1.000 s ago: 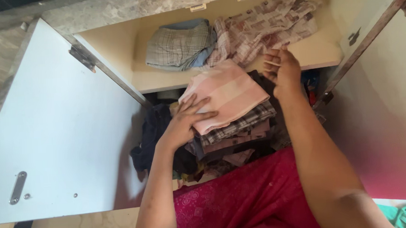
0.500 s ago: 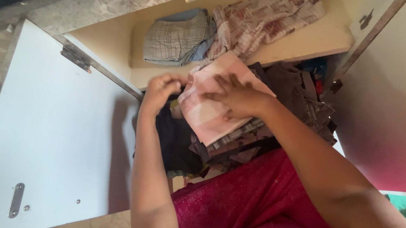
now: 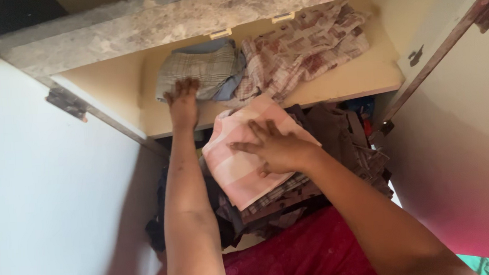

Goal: The person removes folded clothes from an open wardrobe shelf, stacks them on their lap, and then uses a green brush to sweep the empty shelf. They then place the clothes back onto the shelf in a stacked arrangement.

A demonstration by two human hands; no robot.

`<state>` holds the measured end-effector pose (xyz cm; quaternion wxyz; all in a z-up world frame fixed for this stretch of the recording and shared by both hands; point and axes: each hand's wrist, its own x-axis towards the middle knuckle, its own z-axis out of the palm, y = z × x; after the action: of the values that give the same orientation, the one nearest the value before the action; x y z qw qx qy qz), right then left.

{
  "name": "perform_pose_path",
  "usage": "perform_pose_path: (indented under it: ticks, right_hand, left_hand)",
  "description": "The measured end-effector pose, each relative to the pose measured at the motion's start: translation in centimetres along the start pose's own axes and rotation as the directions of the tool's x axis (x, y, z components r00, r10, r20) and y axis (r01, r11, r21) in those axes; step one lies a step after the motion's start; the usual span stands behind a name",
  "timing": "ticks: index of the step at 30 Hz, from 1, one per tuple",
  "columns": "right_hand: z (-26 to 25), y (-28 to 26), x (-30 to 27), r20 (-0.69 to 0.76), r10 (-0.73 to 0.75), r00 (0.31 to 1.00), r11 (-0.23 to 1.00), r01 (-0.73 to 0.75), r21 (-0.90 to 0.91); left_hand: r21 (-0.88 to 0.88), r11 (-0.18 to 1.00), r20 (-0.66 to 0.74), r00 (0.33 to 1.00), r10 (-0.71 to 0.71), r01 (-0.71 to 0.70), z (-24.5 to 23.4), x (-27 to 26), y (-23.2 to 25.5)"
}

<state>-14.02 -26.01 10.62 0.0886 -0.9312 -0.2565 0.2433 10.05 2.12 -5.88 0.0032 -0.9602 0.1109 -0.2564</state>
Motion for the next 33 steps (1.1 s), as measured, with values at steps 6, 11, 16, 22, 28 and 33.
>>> perform_pose_path:
  ticks: [6, 11, 16, 22, 28, 33]
  right_hand:
    - [-0.4, 0.1, -0.1, 0.006, 0.017, 1.000, 0.999, -0.018, 0.032]
    - [-0.2, 0.2, -0.4, -0.038, -0.015, 0.999, 0.999, 0.017, 0.042]
    - [0.3, 1.0, 0.2, -0.084, -0.030, 0.996, 0.999, 0.033, 0.038]
    - [1.4, 4.7, 1.9, -0.245, -0.097, 0.965, 0.960, 0.156, 0.231]
    - [2.2, 11.7, 1.6, -0.506, 0.386, 0.772, 0.398, 0.355, 0.846]
    - [3.2, 12.2, 1.8, -0.712, 0.493, 0.500, 0.680, 0.289, 0.674]
  left_hand:
    - [-0.375, 0.860, 0.047, 0.934, -0.354, 0.346, 0.0, 2.9, -3.5]
    - [-0.443, 0.874, -0.226, 0.920, -0.321, 0.197, -6.4, 2.4, -6.5]
    - [-0.563, 0.789, -0.229, 0.871, -0.434, 0.245, -18.2, -2.0, -3.1]
    - [-0.292, 0.952, -0.352, 0.916, -0.192, 0.088, -29.7, -8.1, 6.3]
    - [-0.282, 0.931, 0.175, 0.941, 0.289, -0.233, -31.0, -15.2, 19.7]
    - [-0.209, 0.950, 0.547, 0.777, 0.311, -0.233, -30.0, -17.7, 23.7]
